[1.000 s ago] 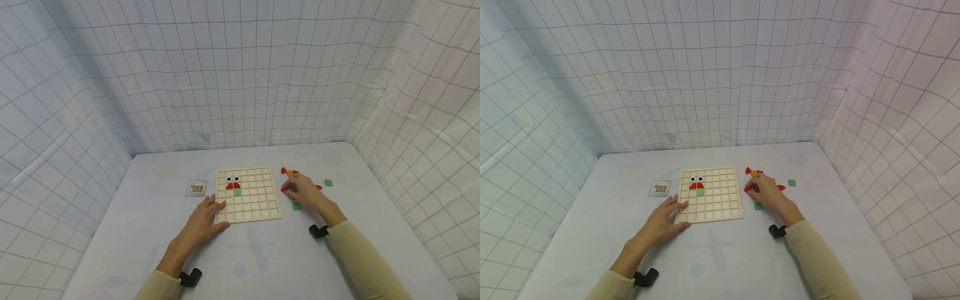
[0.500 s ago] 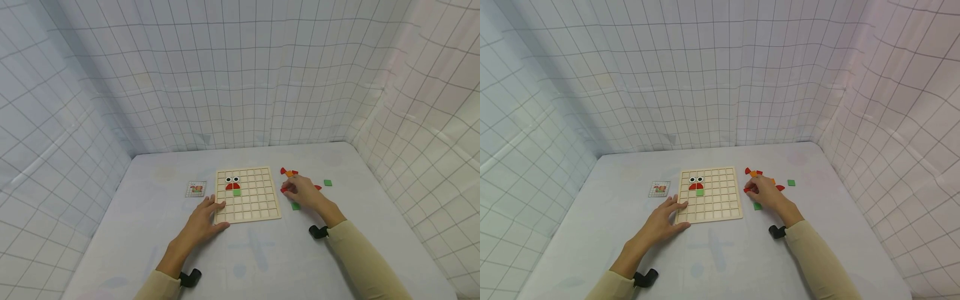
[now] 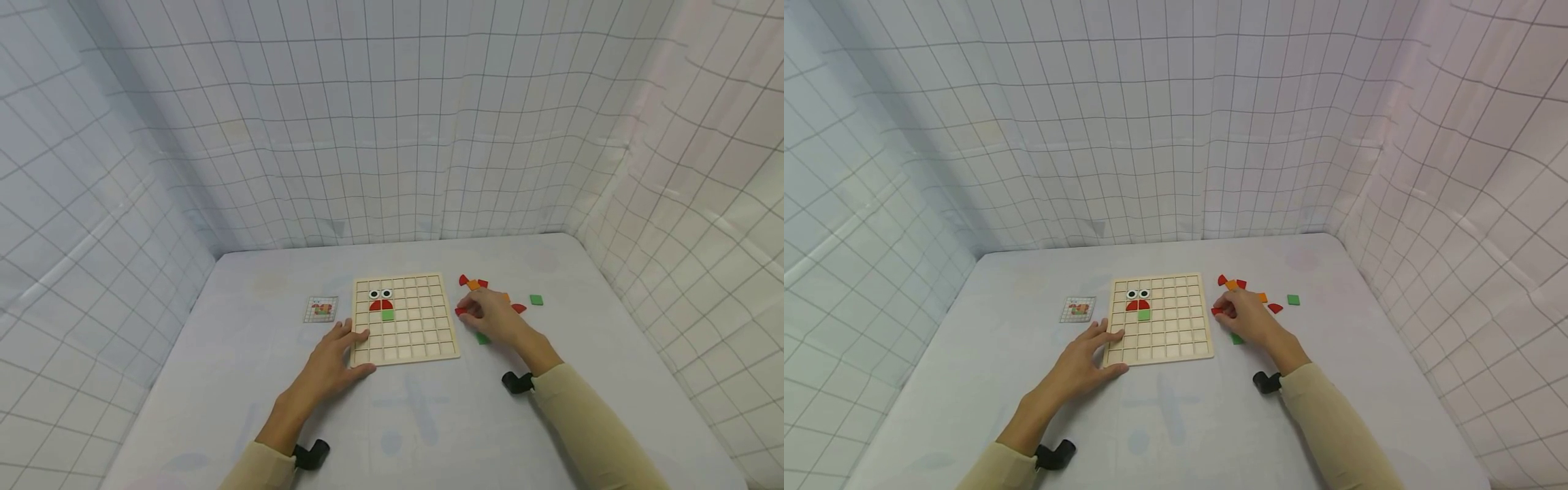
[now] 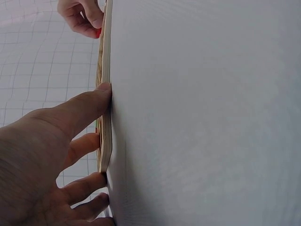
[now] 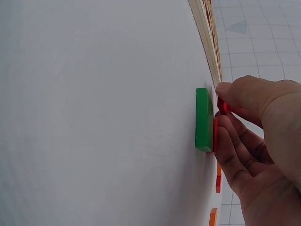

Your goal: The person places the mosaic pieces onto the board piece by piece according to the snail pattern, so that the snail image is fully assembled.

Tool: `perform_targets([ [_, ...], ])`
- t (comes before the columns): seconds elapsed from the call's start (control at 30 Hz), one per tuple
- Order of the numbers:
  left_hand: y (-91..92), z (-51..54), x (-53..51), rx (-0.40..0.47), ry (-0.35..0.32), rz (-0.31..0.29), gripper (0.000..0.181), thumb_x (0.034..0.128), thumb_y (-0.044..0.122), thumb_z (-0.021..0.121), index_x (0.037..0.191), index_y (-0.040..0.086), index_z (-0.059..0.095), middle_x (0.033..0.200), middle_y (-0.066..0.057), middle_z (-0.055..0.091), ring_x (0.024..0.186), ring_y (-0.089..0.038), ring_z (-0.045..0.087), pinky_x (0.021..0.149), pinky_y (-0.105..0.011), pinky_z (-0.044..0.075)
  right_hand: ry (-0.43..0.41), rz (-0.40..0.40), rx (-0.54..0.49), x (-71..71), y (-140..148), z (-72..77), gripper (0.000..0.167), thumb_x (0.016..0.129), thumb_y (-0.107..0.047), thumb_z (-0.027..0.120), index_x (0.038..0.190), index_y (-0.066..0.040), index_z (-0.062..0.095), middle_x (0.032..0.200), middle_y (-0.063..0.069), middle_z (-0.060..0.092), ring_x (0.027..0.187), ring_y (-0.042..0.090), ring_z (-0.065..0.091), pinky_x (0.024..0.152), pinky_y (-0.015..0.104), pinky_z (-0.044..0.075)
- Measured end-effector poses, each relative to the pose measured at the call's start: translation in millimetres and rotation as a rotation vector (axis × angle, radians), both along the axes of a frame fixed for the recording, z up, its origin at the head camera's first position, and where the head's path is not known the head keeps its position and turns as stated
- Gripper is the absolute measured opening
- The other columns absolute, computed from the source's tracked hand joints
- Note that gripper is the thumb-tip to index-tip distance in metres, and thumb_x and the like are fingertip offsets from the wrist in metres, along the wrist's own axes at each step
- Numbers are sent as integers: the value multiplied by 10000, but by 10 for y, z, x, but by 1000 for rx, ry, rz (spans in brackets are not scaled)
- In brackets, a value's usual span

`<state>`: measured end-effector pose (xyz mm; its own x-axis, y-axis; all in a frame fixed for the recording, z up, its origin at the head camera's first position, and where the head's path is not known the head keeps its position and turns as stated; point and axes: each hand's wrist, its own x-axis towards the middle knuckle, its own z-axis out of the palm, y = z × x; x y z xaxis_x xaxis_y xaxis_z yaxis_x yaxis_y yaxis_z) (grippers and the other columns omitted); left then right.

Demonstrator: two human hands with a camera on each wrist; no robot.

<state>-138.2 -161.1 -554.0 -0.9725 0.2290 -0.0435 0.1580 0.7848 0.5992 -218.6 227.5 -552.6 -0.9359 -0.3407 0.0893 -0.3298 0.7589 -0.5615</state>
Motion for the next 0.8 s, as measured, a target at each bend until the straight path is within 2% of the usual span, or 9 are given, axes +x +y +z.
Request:
perform_targets([
  [0.8,-6,-33,-21,12,-1,0,738,956,312,991,1611,123,708,1867,-226,428,1782,-490,333,1398,-732,369,21,5,-22,58,-192,95,203,1050,-131,881,1229,-57,820,1167,74,827,1001,163,735,904,334,657],
])
